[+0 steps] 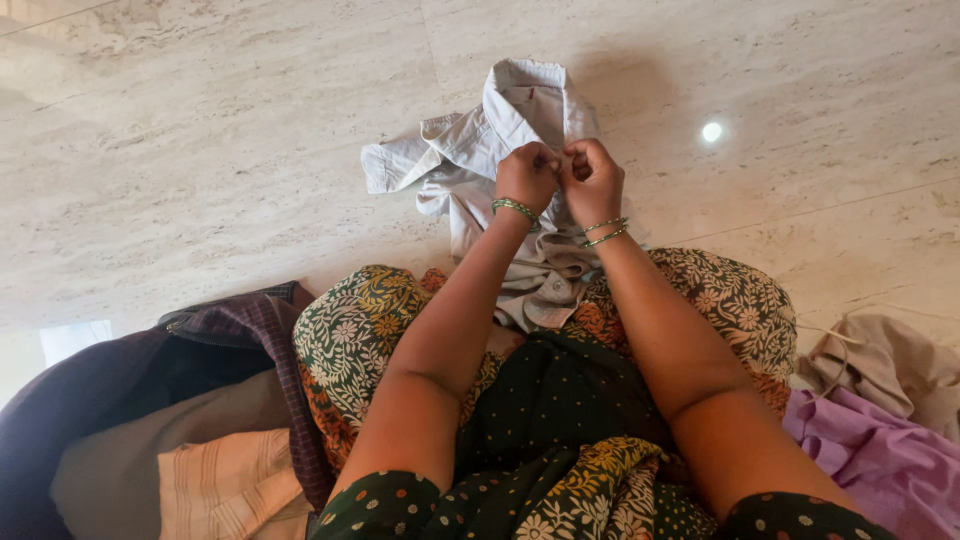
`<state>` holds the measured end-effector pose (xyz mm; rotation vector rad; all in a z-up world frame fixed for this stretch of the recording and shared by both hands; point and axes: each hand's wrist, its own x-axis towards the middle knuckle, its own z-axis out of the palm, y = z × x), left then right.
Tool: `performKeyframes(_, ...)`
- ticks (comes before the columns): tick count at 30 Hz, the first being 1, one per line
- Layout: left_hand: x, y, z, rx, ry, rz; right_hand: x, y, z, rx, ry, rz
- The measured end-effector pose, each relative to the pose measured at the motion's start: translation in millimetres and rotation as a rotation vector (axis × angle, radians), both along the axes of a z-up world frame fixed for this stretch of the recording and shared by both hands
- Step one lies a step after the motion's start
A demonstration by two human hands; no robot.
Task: The person sits on the floor and buttons a light-colored shirt by hand. After fastening the buttons, they smooth the shirt flat and fold it into a neat rectangular shape.
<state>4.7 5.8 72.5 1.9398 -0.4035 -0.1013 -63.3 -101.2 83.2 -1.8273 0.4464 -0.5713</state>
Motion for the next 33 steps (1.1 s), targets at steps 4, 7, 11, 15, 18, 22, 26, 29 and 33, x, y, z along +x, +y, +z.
performKeyframes(4, -4.4, 14.0, 24.4, 0.05, 0.047, -0.063, -5.4, -2.1, 17.5, -0.026, -0.041, 0.054)
performKeyframes(7, -6.9, 30.7, 32.8, 0.012, 0.06, -0.111, -17.4, 4.0, 31.6, -0.046, -0.059, 0.14)
performKeyframes(11, -16.8, 64.6, 40.8, 0.046, 0.144, -0.133, -38.4, 23.6, 53.5, 0.02, -0.025, 0.259)
performKeyframes(15, -26.1, 73.1, 42.5, -0.045, 0.348, -0.114, -48.0, 39.4, 59.7, -0.071, -0.022, 0.25)
performKeyframes(18, -23.3, 63.3, 40.3, 0.011, 0.228, -0.102, -46.4, 30.0, 46.5, 0.14, -0.036, 0.26)
performKeyframes(22, -11.5, 52.2, 35.4, 0.086, 0.08, -0.12, -42.8, 16.2, 24.3, 0.373, -0.094, 0.338)
performKeyframes(26, -4.8, 52.9, 28.9, 0.098, 0.133, -0.168, -37.9, 8.5, 14.5, 0.439, -0.103, 0.366)
performKeyframes(29, -5.4, 51.8, 28.0, 0.081, 0.141, -0.163, -34.0, 4.5, 14.1, 0.419, -0.05, 0.355)
performKeyframes(33, -9.1, 52.8, 36.4, 0.057, 0.214, -0.149, -28.0, 4.6, 13.3, 0.373, -0.065, 0.345)
